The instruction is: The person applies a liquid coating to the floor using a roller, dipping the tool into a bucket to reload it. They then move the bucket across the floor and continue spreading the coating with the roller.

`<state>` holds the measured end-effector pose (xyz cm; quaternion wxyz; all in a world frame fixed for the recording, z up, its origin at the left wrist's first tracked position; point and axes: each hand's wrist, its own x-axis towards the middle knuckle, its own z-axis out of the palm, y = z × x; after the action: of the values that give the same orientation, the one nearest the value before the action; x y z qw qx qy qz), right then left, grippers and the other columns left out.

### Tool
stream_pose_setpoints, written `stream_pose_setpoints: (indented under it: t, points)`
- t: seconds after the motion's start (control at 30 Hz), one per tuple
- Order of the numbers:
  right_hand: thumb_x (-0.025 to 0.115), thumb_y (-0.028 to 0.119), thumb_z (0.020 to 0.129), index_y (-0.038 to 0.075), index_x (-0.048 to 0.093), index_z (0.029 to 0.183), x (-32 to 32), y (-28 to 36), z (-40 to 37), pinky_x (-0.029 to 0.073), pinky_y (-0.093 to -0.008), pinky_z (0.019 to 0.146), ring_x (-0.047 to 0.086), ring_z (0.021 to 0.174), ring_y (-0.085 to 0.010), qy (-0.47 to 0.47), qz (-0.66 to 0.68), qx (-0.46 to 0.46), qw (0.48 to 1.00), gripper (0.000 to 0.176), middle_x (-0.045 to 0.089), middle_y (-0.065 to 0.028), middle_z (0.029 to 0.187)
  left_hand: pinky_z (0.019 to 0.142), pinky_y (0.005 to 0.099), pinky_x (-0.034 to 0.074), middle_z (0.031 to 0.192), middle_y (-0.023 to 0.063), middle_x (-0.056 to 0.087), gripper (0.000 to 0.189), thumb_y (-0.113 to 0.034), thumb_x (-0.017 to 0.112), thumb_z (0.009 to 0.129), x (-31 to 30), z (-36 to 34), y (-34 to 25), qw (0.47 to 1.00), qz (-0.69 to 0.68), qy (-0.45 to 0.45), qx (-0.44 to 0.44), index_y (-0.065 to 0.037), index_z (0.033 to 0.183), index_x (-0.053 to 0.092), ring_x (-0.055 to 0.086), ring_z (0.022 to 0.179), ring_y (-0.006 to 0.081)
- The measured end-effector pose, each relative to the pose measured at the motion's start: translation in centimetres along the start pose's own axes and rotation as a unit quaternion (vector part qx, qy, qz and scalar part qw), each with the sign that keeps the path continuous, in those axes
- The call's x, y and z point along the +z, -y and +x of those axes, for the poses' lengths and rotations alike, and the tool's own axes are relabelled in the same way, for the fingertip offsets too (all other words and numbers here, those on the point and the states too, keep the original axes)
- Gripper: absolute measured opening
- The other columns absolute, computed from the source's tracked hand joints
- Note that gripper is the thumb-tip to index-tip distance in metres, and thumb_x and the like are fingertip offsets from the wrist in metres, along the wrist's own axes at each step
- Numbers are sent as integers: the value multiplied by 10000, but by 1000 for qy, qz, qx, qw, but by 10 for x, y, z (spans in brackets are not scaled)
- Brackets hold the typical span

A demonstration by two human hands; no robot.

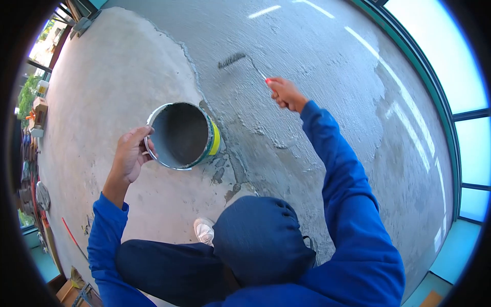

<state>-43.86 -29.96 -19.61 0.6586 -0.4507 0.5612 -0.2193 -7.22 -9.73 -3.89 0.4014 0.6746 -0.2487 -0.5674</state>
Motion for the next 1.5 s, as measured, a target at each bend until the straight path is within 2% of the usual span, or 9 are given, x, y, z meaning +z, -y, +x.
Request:
stream_pose_setpoints:
  t: [0.23, 0.4, 0.53, 0.7, 0.9, 1.03, 1.23, 1.37, 1.5]
  points:
    - [502, 239, 943, 101, 513, 970, 43, 77, 133, 254, -204, 324, 329, 389, -48, -2, 82, 15, 996, 141, 431, -17, 601, 516, 278, 497, 614, 61, 574, 235, -239, 579, 891, 1, -1, -12, 999, 17, -34, -8, -4, 891, 593, 563, 523, 142]
    - [500, 237, 936, 95, 543, 1040, 60, 89, 180, 252, -216, 321, 349, 378, -61, -25, 33, 15, 999, 180, 460, -34, 589, 455, 223, 444, 564, 55, 571, 262, -223, 614, 887, -8, -7, -13, 996, 70, -61, 15, 34, 839, 642, 535, 458, 98]
    - [512, 252, 927, 89, 550, 1144, 41, 61, 164, 258, -251, 314, 360, 365, -84, -21, -65, -35, 997, 273, 483, -49, 594, 444, 209, 432, 574, 54, 581, 267, -217, 615, 897, -20, -6, -9, 990, 129, -46, 22, 44, 844, 642, 535, 466, 83]
    - [530, 293, 933, 114, 528, 1253, 6, 1, 48, 302, -266, 320, 402, 375, -86, -69, -180, -26, 981, 367, 522, -73, 639, 455, 205, 443, 593, 50, 599, 277, -230, 614, 903, -27, -4, -19, 976, 215, -9, 37, 43, 867, 644, 543, 477, 78]
    - [538, 299, 933, 153, 525, 1256, -29, -90, -124, 328, -240, 342, 414, 427, -69, -86, -154, 64, 982, 354, 501, -27, 637, 501, 201, 485, 710, 36, 616, 371, -350, 581, 916, -49, 15, -25, 947, 320, 29, 15, -2, 1032, 637, 580, 570, 83]
    - [549, 281, 929, 164, 522, 1264, -50, -144, -224, 342, -237, 346, 434, 435, -70, -112, -141, 105, 978, 356, 500, -17, 627, 509, 219, 462, 826, 52, 598, 417, -391, 605, 880, -62, 47, -42, 943, 327, -52, 41, -35, 1094, 619, 573, 591, 111]
    - [565, 280, 931, 168, 519, 1279, -74, -188, -354, 335, -232, 348, 420, 424, -65, -151, -136, 171, 964, 368, 487, -8, 615, 483, 251, 461, 928, 76, 645, 437, -362, 595, 862, -141, 120, -25, 865, 427, -235, 120, -43, 1160, 608, 598, 595, 135]
    - [571, 299, 936, 167, 505, 1307, -91, -203, -406, 304, -220, 351, 396, 430, -56, -159, -9, 217, 963, 398, 469, 3, 601, 467, 280, 466, 864, 116, 665, 411, -321, 599, 844, -210, 134, 17, 811, 506, -276, 100, -23, 1127, 620, 594, 536, 147]
    - [571, 300, 937, 170, 507, 1312, -98, -214, -413, 296, -221, 355, 389, 422, -56, -162, 14, 219, 962, 402, 460, 7, 589, 604, 351, 510, 884, 162, 682, 378, -294, 605, 829, -300, 131, 64, 764, 574, -276, 101, -2, 1068, 640, 647, 636, 225]
